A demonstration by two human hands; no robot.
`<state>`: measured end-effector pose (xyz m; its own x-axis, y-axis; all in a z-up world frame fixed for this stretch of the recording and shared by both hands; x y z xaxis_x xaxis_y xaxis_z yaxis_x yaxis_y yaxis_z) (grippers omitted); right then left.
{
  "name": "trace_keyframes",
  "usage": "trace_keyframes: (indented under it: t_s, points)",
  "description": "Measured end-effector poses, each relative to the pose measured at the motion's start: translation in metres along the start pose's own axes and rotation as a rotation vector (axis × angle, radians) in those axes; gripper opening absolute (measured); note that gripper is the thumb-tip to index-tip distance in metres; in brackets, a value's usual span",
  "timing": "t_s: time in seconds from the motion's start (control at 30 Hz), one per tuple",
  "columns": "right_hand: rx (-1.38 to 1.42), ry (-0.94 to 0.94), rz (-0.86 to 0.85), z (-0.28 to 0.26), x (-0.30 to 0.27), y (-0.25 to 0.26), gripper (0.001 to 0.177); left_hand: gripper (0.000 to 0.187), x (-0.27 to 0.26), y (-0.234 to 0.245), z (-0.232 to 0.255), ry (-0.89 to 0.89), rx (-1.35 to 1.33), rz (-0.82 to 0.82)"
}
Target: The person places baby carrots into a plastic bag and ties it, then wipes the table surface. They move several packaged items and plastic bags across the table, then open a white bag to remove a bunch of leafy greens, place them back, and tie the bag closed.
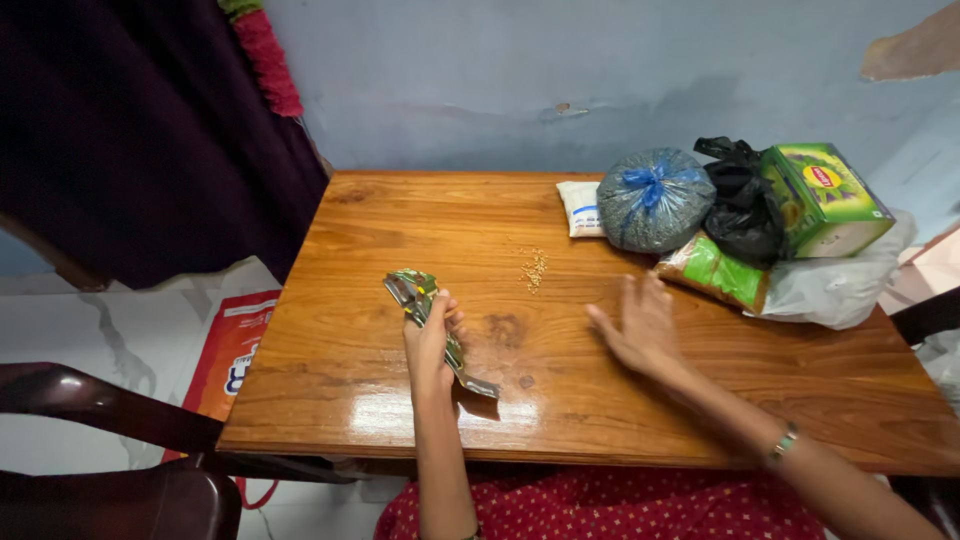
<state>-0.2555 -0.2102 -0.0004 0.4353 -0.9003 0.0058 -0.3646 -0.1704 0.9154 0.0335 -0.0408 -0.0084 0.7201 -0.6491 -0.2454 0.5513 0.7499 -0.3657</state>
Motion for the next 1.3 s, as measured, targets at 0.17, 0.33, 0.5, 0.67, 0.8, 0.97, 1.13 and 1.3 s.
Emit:
trace_keyframes:
  t_s: [0.17, 0.33, 0.5, 0.67, 0.8, 0.97, 1.13, 1.3]
  points:
    - [-0.073, -0.092, -0.097, 0.018, -0.01, -0.004, 0.11, 0.024, 0.003, -0.005, -0.007, 0.02, -0.001, -0.009]
    - [-0.034, -0.05, -0.099, -0.06, 0.031, -0.046, 0.111, 0.025, 0.003, -0.007, -0.012, 0.005, 0.0, -0.019]
    - [0.051, 0.013, 0.098, -0.128, 0.088, -0.086, 0.115, 0.026, 0.004, -0.001, -0.008, -0.021, -0.006, -0.015]
    - [0.5, 0.109, 0.006, -0.149, 0.152, -0.066, 0.1, 0.026, 0.009, 0.013, 0.0, 0.002, -0.024, 0.022]
    - [0.537, 0.519, -0.135, -0.12, 0.093, -0.003, 0.085, 0.027, 0.012, 0.027, 0.004, -0.011, -0.036, 0.049]
    - [0.002, 0.897, -0.511, -0.093, -0.045, 0.0, 0.085, 0.028, 0.015, 0.029, 0.013, -0.04, -0.011, 0.091]
    - [0.0, 0.995, -0.474, -0.106, -0.008, -0.017, 0.09, 0.024, 0.008, 0.016, 0.02, -0.185, -0.249, 0.039]
    - [0.016, 0.938, -0.385, -0.117, 0.089, -0.04, 0.086, 0.019, -0.002, 0.005, 0.008, -0.173, -0.397, -0.052]
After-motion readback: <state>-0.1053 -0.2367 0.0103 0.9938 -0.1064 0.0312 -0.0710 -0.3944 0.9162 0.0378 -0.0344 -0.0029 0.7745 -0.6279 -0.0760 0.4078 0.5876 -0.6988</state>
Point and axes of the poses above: each hand's wrist, its own x-axis towards the middle knuckle, its own y-axis out of the back of the hand, z = x × y, the point moved 5 cm from there along x, towards the middle knuckle, and after that the axes turned 11 degrees about x, right-handed, at the moved point
